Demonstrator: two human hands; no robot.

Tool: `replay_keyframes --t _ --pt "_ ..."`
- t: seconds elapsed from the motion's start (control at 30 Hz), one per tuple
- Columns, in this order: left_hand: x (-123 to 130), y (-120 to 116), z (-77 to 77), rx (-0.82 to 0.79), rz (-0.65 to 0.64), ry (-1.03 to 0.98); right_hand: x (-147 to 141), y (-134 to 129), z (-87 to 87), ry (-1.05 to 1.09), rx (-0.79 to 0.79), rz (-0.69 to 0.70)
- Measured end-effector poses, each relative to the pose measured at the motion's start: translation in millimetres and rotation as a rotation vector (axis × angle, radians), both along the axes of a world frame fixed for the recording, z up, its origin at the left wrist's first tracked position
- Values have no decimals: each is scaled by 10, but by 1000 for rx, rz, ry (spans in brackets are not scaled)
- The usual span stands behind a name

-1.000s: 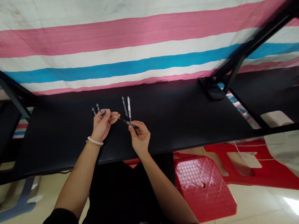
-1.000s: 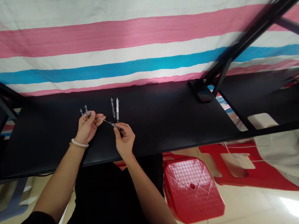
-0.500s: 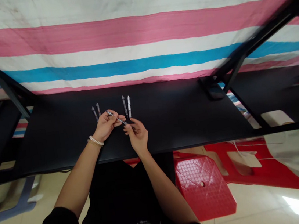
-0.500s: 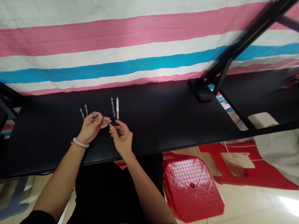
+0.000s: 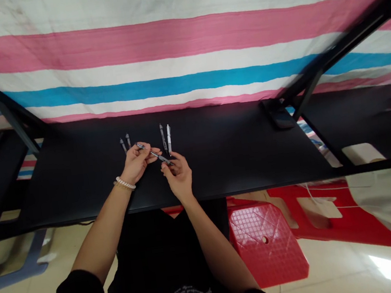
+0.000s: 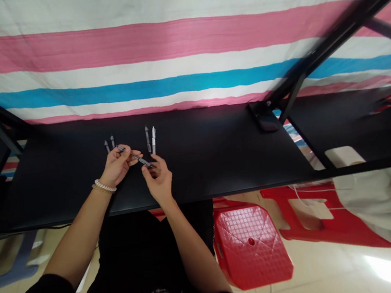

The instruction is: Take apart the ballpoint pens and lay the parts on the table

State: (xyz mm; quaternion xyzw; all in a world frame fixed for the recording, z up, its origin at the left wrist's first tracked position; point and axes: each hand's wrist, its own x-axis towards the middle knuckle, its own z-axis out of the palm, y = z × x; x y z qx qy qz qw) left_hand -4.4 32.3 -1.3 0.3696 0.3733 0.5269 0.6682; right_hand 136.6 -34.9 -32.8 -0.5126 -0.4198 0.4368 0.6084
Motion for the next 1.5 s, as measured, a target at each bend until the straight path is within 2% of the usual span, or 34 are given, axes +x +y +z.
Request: replay_keyframes --t 0.2,0.53,0.87,1.13,1.3,1.4,1.5 --pt "0 -8 16 -5 -13 8 11 -8 37 -69 -15 -17" --pt "-1 -9 -3 -4 -49 17 27 -16 54 -96 -16 41" --pt "0 -9 -4 7 -41 24 15 -13 44 -118 13 -1" --pt "-21 -27 23 3 -124 17 59 -71 78 -225 -59 88" --pt "1 -41 84 -16 -144 -65 64 -58 102 -423 -4 157" --pt "-5 -27 154 -101 -141 -183 57 -59 141 -541 58 213" --pt "-65 8 216 -230 -44 -305 55 -64 152 -532 67 215"
